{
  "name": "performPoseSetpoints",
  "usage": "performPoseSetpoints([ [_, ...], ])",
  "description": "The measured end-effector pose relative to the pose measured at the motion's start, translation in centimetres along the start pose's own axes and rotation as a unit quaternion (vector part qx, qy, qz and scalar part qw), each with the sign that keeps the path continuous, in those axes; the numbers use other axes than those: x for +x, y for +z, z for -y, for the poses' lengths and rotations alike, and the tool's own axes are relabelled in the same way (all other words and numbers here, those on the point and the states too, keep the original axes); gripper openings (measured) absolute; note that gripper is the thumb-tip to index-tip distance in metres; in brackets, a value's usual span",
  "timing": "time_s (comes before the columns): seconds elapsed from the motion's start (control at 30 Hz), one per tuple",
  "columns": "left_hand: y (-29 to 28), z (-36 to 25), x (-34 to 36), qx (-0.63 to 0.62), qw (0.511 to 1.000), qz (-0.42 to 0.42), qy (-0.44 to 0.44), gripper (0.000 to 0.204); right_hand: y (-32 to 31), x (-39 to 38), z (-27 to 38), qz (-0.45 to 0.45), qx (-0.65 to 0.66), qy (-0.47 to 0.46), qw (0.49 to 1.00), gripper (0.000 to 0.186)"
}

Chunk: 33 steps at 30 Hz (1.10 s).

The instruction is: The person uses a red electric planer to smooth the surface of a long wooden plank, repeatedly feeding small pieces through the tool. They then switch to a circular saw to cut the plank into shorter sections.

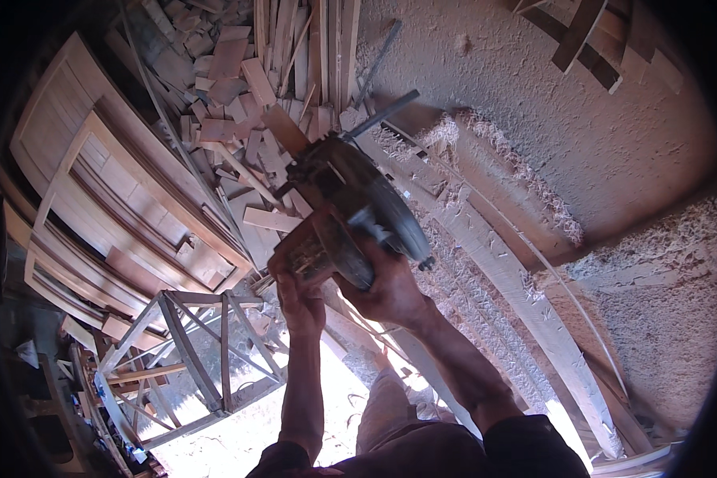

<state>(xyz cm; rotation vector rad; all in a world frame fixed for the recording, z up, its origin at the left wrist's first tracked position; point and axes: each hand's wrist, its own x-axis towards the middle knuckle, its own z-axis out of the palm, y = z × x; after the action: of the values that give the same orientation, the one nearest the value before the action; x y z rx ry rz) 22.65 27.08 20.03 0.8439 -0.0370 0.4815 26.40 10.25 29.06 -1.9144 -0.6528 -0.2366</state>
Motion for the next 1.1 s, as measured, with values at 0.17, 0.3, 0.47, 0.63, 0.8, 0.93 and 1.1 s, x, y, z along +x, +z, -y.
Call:
performPoseSetpoints([
  [0.17,1.6,6.8,-16.4,-0.031,0.984,0.015,-0.176,0.072,-9.8,-12.4,3.0,0.014,-0.012,0.205,0.979,0.052],
  [0.3,1.5,9.8,-26.7,0.005,0.931,-0.023,-0.364,0.085,-17.5,-24.9,5.9,-0.017,-0.063,0.293,0.954,0.046],
  [0.47,2.1,13.4,-34.7,0.31,0.893,-0.124,-0.301,0.061,-26.1,-40.0,13.7,-0.112,-0.06,0.416,0.9,0.045],
  [0.63,4.2,19.3,-37.0,0.426,0.874,-0.094,-0.216,0.108,-33.1,-55.1,19.9,-0.162,-0.131,0.436,0.876,0.048],
  [0.8,8.2,24.3,-38.2,0.395,0.866,-0.074,-0.297,0.128,-35.8,-67.1,26.8,-0.302,-0.114,0.437,0.84,0.045],
  [0.93,15.1,25.1,-42.1,0.512,0.827,0.097,-0.211,0.126,-35.2,-74.1,29.9,-0.413,-0.121,0.42,0.799,0.046],
  [1.1,21.5,23.7,-49.9,0.564,0.744,0.347,-0.087,0.125,-33.9,-78.4,33.0,-0.531,-0.146,0.401,0.732,0.049],
])
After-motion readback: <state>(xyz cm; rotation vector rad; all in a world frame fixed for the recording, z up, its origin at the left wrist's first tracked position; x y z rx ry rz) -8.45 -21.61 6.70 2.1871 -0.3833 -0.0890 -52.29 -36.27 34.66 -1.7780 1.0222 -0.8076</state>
